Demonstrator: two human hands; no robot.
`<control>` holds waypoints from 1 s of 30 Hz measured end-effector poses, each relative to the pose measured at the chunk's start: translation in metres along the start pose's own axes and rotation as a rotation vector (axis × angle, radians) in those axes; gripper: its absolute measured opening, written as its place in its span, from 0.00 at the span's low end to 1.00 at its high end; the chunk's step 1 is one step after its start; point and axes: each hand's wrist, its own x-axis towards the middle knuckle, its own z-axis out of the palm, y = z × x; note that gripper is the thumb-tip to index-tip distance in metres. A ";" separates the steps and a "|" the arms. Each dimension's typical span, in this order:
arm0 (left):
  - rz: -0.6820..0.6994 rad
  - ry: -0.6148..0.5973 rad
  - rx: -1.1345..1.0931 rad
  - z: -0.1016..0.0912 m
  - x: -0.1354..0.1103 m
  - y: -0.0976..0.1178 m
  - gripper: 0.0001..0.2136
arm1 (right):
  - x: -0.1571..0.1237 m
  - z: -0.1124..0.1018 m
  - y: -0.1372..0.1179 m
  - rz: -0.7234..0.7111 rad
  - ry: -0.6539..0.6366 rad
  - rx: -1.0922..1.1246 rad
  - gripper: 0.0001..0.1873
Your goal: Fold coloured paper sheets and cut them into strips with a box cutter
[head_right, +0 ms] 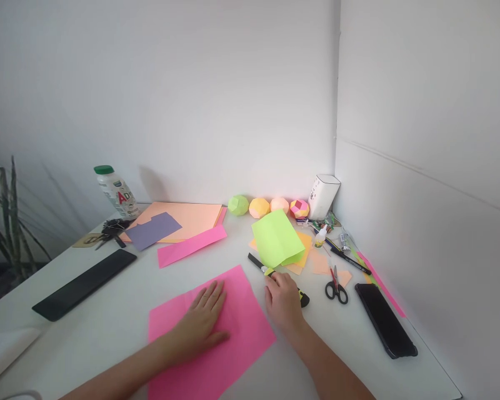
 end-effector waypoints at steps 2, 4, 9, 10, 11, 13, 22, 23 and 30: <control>-0.019 0.151 -0.003 0.020 0.003 -0.005 0.40 | -0.006 0.002 -0.009 0.015 -0.034 0.091 0.17; -0.001 0.296 -0.012 0.038 0.007 -0.011 0.41 | -0.011 0.004 -0.016 0.062 -0.072 0.174 0.18; 0.032 0.445 -0.077 0.055 0.011 -0.017 0.45 | -0.011 0.006 -0.011 0.259 -0.148 0.361 0.20; 0.036 0.450 -0.090 0.055 0.011 -0.017 0.46 | -0.010 0.006 -0.009 0.301 -0.162 0.406 0.20; 0.041 0.451 -0.105 0.053 0.012 -0.016 0.46 | -0.008 0.005 -0.007 0.339 -0.179 0.455 0.21; 0.046 0.446 -0.138 0.049 0.011 -0.014 0.47 | -0.004 0.002 -0.005 0.397 -0.215 0.566 0.23; -0.014 0.488 -0.503 0.034 0.007 -0.008 0.33 | -0.004 -0.023 -0.024 0.270 -0.328 0.993 0.24; -0.056 0.488 -0.594 0.030 0.007 -0.008 0.30 | -0.005 -0.024 -0.024 0.220 -0.347 1.053 0.24; -0.377 0.488 -1.094 0.010 0.006 -0.009 0.26 | -0.015 -0.017 -0.036 -0.022 -0.509 1.034 0.27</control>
